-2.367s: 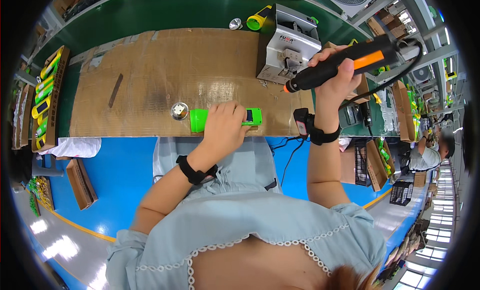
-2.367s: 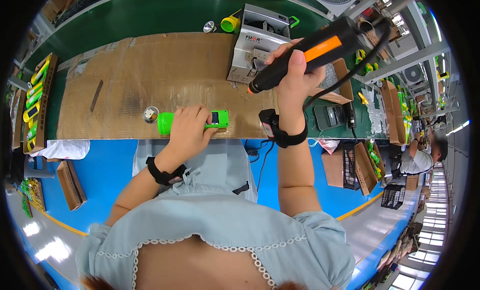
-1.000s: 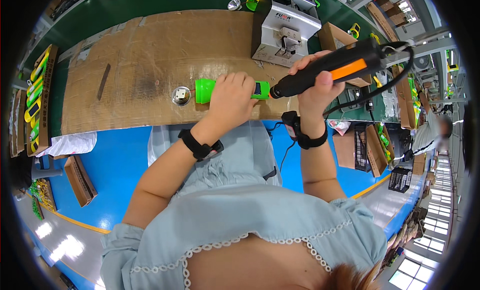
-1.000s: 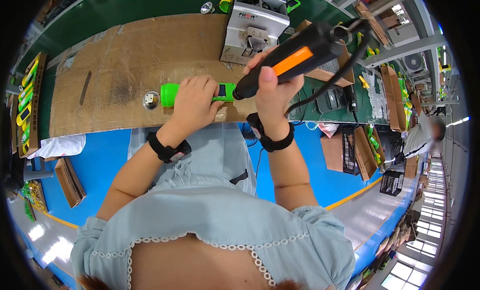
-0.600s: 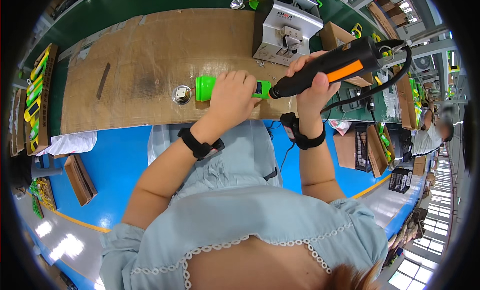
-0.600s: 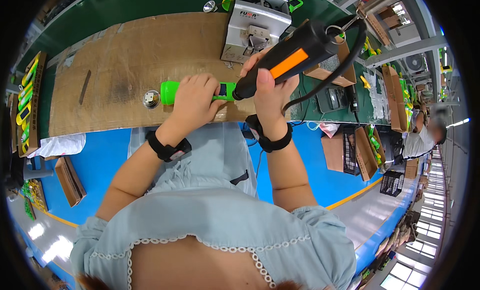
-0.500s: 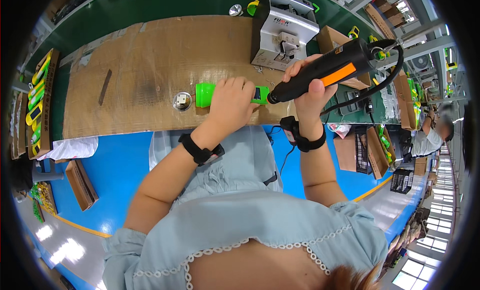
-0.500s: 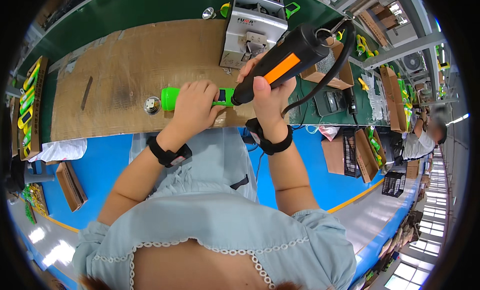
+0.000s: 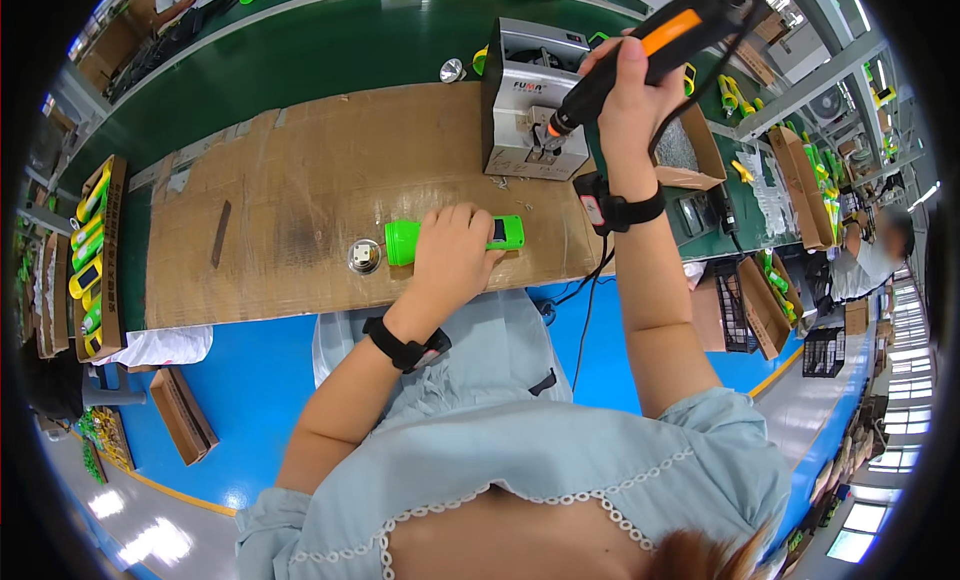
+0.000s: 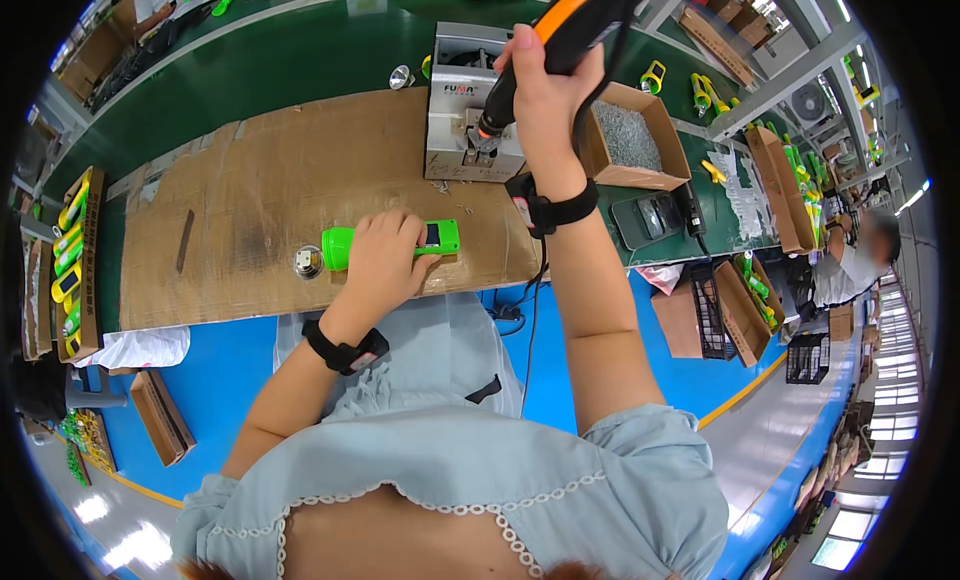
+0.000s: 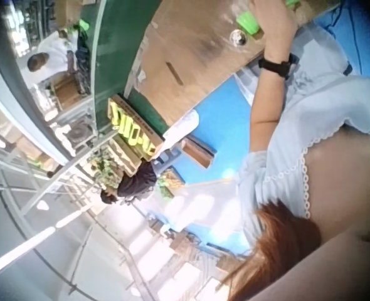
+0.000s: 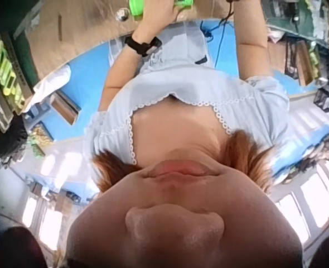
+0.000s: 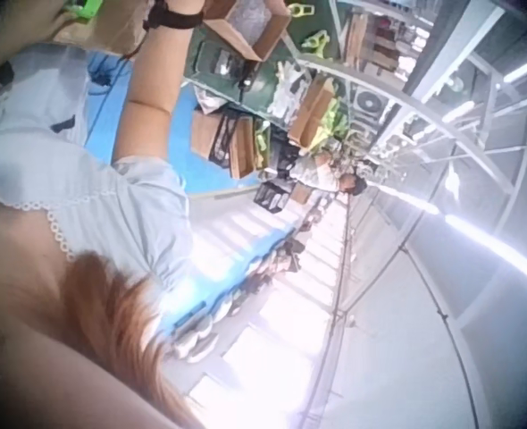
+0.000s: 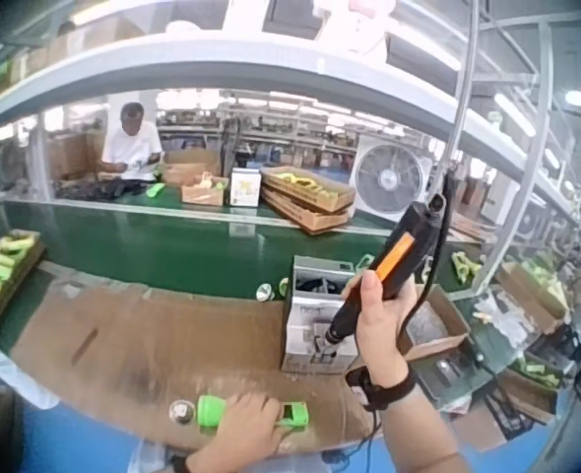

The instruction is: Assembling components of solar-powered flashlights using an electric screwdriver.

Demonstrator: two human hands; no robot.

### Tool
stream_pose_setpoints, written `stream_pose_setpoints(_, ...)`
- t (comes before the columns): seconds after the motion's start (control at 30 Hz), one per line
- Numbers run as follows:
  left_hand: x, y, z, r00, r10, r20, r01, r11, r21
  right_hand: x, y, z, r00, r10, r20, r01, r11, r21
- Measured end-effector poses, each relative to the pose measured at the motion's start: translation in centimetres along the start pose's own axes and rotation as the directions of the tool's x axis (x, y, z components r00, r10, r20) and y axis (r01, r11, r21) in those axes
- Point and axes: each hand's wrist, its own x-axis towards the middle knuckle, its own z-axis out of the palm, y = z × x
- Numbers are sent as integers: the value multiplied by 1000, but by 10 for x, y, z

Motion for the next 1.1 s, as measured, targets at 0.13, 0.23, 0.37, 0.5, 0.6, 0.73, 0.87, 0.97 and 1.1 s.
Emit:
stream_pose_setpoints(0.13,2,3,3,1000,-11,2,11,1000,-2,-4,-4,8,994,105,14,-102,987,-125)
stream_pose_setpoints(0.23,6,14,15,1000,-6,-3,6,1000,-18,-2,-4,8,988,140,68,-133,987,-91)
stream_pose_setpoints(0.37,16,25,11,986,23,-166,-69,958,-277,-12,-14,2,952,290,94,-295,955,37)
stream_pose_setpoints(0.5,0,5,-32,992,-86,-95,76,992,-100,-34,-48,-6,950,285,127,-300,946,125)
stream_pose_setpoints(0.6,-12,-22,-40,996,-73,-55,77,993,86,-44,-64,-3,942,273,197,-300,945,126)
stream_pose_setpoints(0.73,-15,-28,-15,997,-65,29,67,996,-60,-53,-66,10,926,306,223,-342,928,148)
stream_pose_setpoints(0.87,-7,-9,-1,993,-101,64,106,991,-81,-58,-62,20,933,277,229,-302,950,78)
stream_pose_setpoints(0.97,-6,-2,1,992,-115,53,119,990,-75,-60,-56,19,937,253,242,-278,958,72)
stream_pose_setpoints(1.1,-7,-1,2,996,-91,3,91,991,-95,-64,-50,20,937,271,222,-293,953,74)
